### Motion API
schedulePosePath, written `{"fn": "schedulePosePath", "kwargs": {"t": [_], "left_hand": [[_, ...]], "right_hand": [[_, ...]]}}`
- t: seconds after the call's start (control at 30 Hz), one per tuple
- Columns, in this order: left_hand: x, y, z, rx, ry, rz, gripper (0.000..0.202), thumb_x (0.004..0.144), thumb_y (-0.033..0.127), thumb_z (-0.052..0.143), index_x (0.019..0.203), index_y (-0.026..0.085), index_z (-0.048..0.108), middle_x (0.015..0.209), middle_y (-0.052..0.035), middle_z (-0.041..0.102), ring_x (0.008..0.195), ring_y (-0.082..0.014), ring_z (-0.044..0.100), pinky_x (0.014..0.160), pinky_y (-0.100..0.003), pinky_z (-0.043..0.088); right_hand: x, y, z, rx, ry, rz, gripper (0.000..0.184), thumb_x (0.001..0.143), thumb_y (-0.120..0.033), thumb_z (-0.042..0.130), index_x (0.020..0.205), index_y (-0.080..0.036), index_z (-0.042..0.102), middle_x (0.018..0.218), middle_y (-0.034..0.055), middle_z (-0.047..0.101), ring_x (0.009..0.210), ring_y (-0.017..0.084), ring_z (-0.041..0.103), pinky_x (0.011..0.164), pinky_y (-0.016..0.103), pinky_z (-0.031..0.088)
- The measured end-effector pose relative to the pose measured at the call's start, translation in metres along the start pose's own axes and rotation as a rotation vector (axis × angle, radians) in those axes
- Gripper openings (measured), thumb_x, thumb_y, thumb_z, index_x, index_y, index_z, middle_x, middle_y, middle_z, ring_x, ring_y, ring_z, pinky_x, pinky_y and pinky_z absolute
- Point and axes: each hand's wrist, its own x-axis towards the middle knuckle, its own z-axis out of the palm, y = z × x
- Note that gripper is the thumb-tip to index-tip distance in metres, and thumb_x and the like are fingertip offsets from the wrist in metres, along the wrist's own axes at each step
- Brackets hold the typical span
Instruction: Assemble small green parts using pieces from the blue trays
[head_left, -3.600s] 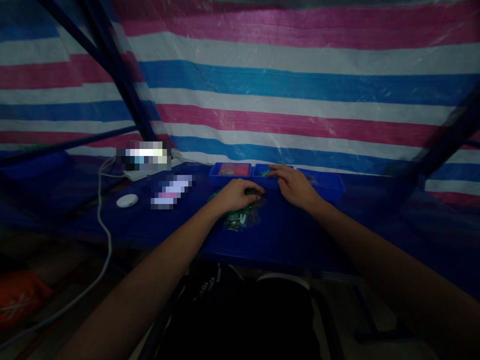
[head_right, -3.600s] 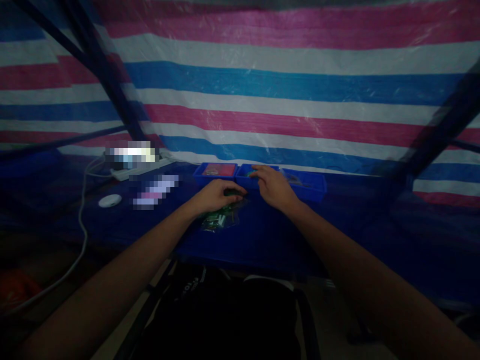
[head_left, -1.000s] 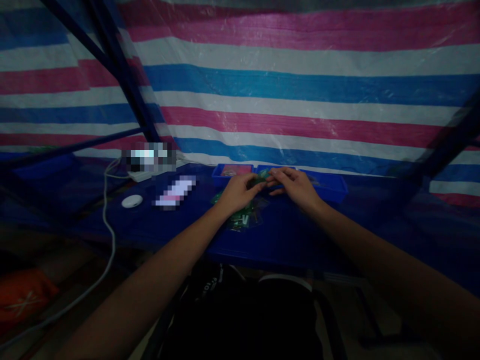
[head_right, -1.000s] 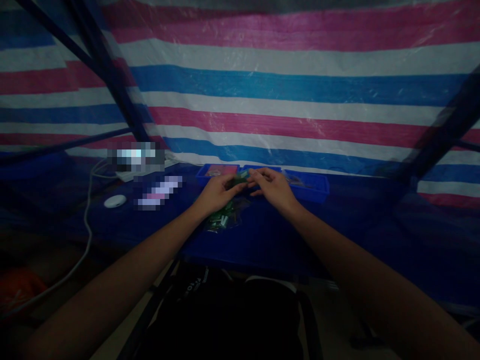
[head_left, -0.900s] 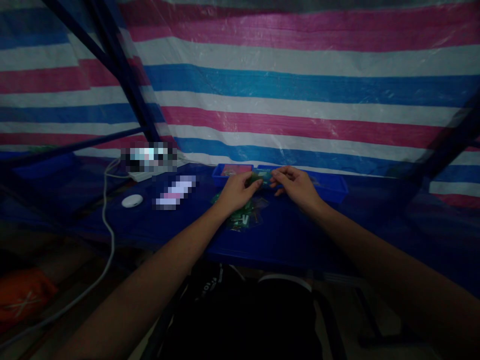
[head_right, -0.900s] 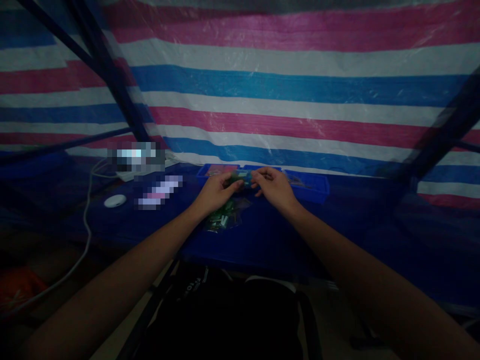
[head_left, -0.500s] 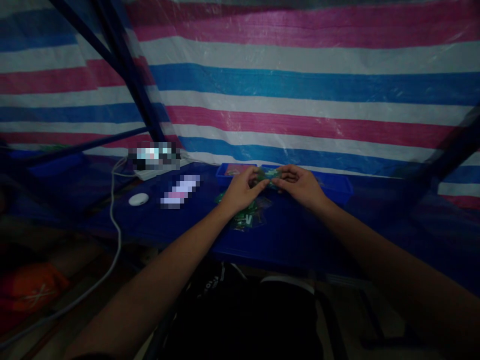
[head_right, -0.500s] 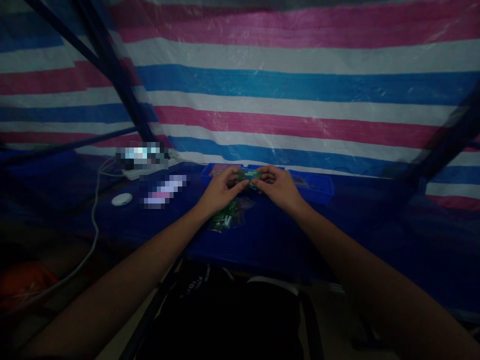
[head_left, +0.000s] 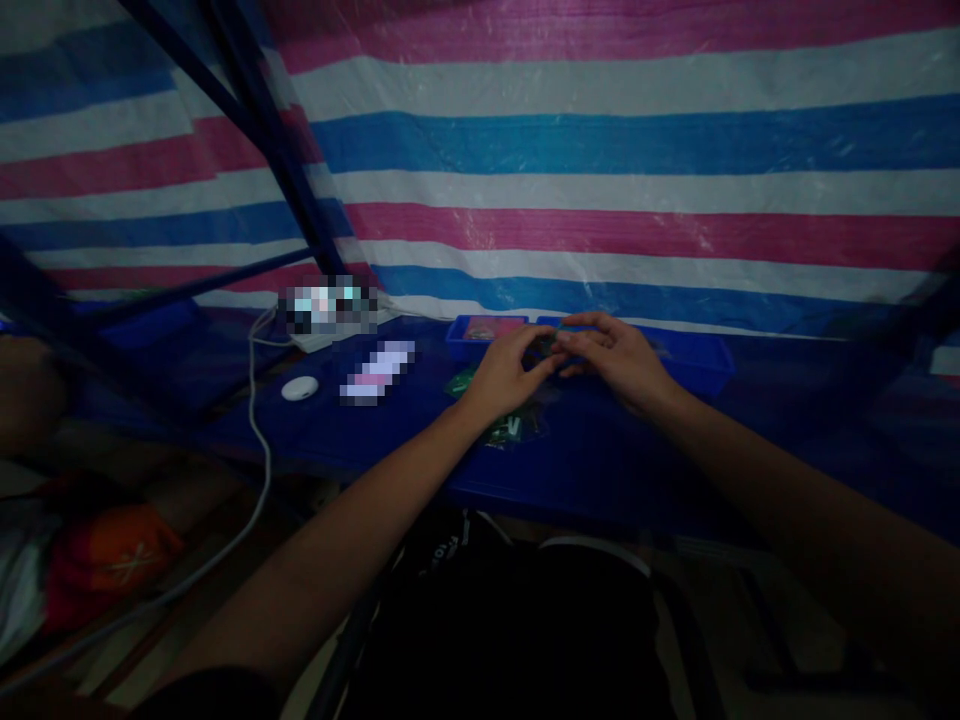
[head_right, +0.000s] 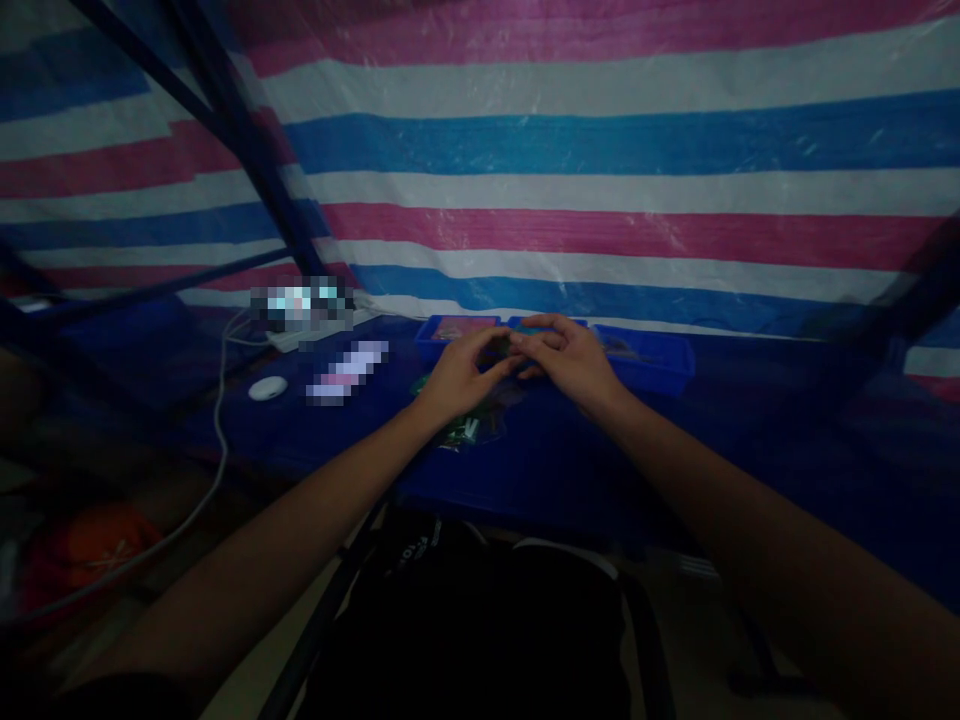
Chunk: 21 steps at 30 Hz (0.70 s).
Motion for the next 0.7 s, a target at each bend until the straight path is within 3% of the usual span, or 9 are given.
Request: {"fn": "schedulePosePath", "kwargs": {"t": [0.2,0.33,0.43,0.6,0.7], "left_hand": [[0.001,-0.007,0.001,-0.113,0.060,-0.060,0.021,0.095,0.030,0.064,0.114,0.019,0.066,0.109,-0.0082,0.073,0.094,-0.0211,0.069,0.089,-0.040,0.056],[0.003,-0.013,0.004,-0.262,0.072,-0.105,0.023,0.094,0.031,0.066,0.113,0.018,0.063,0.109,-0.0091,0.072,0.097,-0.0205,0.070,0.091,-0.039,0.057],[0.005,-0.015,0.005,-0.370,0.086,-0.105,0.027,0.093,0.030,0.067,0.115,0.017,0.060,0.113,-0.0112,0.072,0.104,-0.0209,0.070,0.096,-0.040,0.056],[0.005,-0.011,0.002,-0.320,0.081,-0.119,0.030,0.092,0.027,0.068,0.119,0.019,0.059,0.113,-0.0104,0.071,0.105,-0.0210,0.069,0.094,-0.039,0.057],[0.004,-0.005,-0.003,-0.187,0.145,-0.070,0.024,0.093,0.030,0.068,0.115,0.021,0.066,0.121,-0.0106,0.068,0.110,-0.0214,0.066,0.093,-0.038,0.056]], "right_hand": [[0.006,0.001,-0.011,-0.202,0.107,-0.116,0.037,0.078,-0.054,0.080,0.096,-0.022,0.073,0.084,0.0049,0.074,0.077,0.020,0.070,0.067,0.034,0.060],[0.004,0.003,-0.017,-0.326,0.098,-0.171,0.040,0.074,-0.051,0.084,0.101,-0.024,0.075,0.097,0.0062,0.075,0.089,0.023,0.070,0.080,0.039,0.060],[0.002,0.006,-0.016,-0.249,0.059,-0.137,0.046,0.068,-0.048,0.089,0.105,-0.024,0.075,0.101,0.0057,0.076,0.093,0.024,0.070,0.085,0.041,0.059],[0.005,0.007,-0.016,-0.115,-0.014,-0.044,0.040,0.068,-0.048,0.088,0.094,-0.022,0.073,0.089,0.0051,0.075,0.075,0.020,0.068,0.070,0.037,0.061],[0.009,0.003,-0.020,-0.141,0.087,-0.082,0.036,0.068,-0.045,0.088,0.089,-0.022,0.069,0.084,0.0041,0.072,0.066,0.017,0.064,0.060,0.035,0.059]]}}
